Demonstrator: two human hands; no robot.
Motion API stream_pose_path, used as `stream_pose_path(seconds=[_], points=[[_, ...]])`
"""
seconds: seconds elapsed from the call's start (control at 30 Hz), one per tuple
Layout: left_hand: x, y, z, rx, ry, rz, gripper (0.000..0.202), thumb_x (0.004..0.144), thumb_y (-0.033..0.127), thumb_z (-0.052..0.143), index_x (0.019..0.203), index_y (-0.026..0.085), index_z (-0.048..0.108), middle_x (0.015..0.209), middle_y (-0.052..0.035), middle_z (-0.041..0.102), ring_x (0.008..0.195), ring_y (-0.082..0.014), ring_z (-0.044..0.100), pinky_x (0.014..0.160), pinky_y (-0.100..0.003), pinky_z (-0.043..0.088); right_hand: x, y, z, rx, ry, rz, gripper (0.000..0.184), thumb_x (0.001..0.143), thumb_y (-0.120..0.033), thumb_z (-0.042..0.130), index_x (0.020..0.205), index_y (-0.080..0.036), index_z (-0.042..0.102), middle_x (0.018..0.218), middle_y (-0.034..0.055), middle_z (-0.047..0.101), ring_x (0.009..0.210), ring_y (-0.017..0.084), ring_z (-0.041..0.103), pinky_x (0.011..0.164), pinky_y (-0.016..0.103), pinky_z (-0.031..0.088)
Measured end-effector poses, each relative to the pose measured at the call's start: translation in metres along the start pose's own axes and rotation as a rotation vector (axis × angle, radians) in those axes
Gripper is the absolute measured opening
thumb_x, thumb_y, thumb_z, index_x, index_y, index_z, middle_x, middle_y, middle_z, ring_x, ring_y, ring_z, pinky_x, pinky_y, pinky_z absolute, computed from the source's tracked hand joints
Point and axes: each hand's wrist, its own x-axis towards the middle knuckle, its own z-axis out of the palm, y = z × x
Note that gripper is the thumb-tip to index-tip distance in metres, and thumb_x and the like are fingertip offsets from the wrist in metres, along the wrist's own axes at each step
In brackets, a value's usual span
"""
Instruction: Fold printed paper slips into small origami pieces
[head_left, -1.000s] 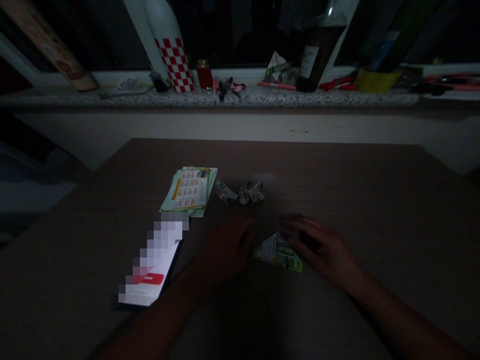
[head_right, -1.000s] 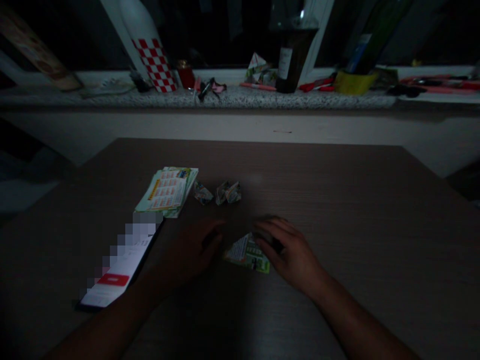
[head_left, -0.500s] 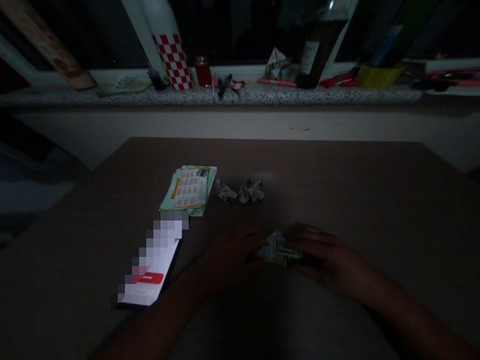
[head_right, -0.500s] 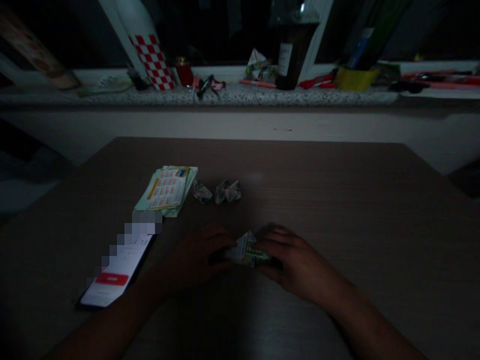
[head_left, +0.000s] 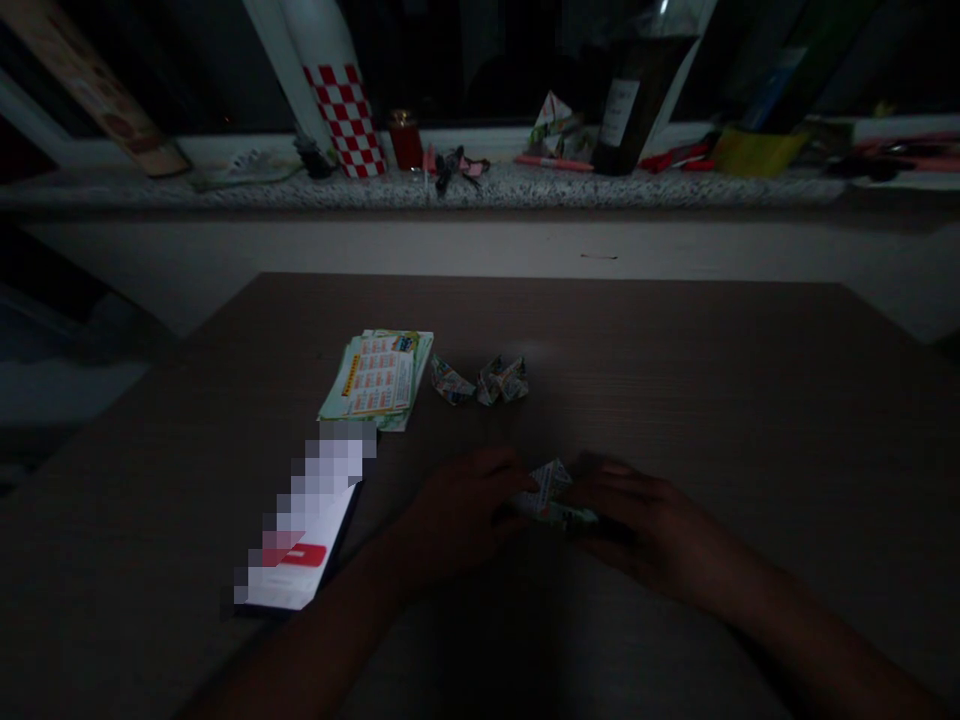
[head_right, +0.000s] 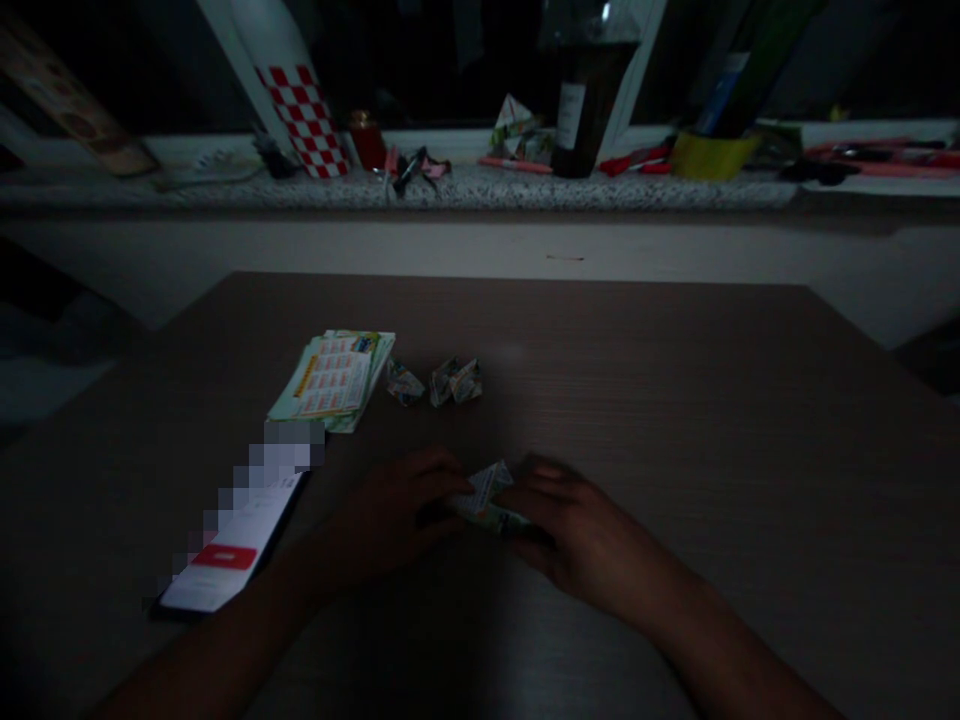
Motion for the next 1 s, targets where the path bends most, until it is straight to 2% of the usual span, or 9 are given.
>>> stream_pose_path(seconds=[0.27, 0.57, 0.77, 1.0], points=[[0.0015, -0.0011, 0.0015, 0.003, 0.005, 0.008, 0.026, 0.083, 0.021, 0.064, 0.109, 0.019, 0.061, 0.108, -0.0055, 0.06, 0.101, -0.0199, 0.055, 0.087, -0.031, 0.045, -0.0013, -0.0002, 0.0017, 0.03, -0.023, 0.001, 0.033, 0.086, -0.01, 0.059, 0.116, -0.024, 0.06, 0.101, 0.0055, 0.065, 0.098, 0.021, 0.058, 0.087, 0.036, 0.048], [0.0019, 0.0011, -0.0013, 0.096, -0.021, 0.051, 0.018, 0.087, 0.024, 0.059, 0.103, 0.018, 0.061, 0.1, -0.0047, 0.063, 0.094, -0.0201, 0.056, 0.079, -0.031, 0.044, 0.0, 0.0007, 0.002, 0.026, -0.018, 0.003, 0.035, 0.085, -0.011, 0.061, 0.116, -0.026, 0.058, 0.1, 0.0042, 0.065, 0.094, 0.021, 0.057, 0.084, 0.036, 0.048], [0.004, 0.0023, -0.0007, 0.116, 0.002, 0.073, 0.017, 0.094, 0.026, 0.047, 0.097, 0.017, 0.061, 0.093, -0.0036, 0.064, 0.086, -0.0176, 0.057, 0.074, -0.029, 0.043, -0.0003, 0.0016, 0.0008, 0.004, -0.007, -0.008, 0.036, 0.085, -0.008, 0.059, 0.118, -0.022, 0.059, 0.098, 0.0063, 0.066, 0.095, 0.021, 0.058, 0.084, 0.036, 0.049], [0.0025, 0.0017, 0.0017, 0.11, 0.029, 0.089, 0.017, 0.094, 0.026, 0.048, 0.098, 0.017, 0.061, 0.093, -0.004, 0.064, 0.087, -0.0177, 0.057, 0.075, -0.029, 0.043, -0.0009, 0.0043, 0.004, -0.039, 0.06, -0.043, 0.036, 0.088, -0.011, 0.056, 0.121, -0.024, 0.059, 0.101, 0.0069, 0.068, 0.095, 0.022, 0.062, 0.084, 0.037, 0.052]])
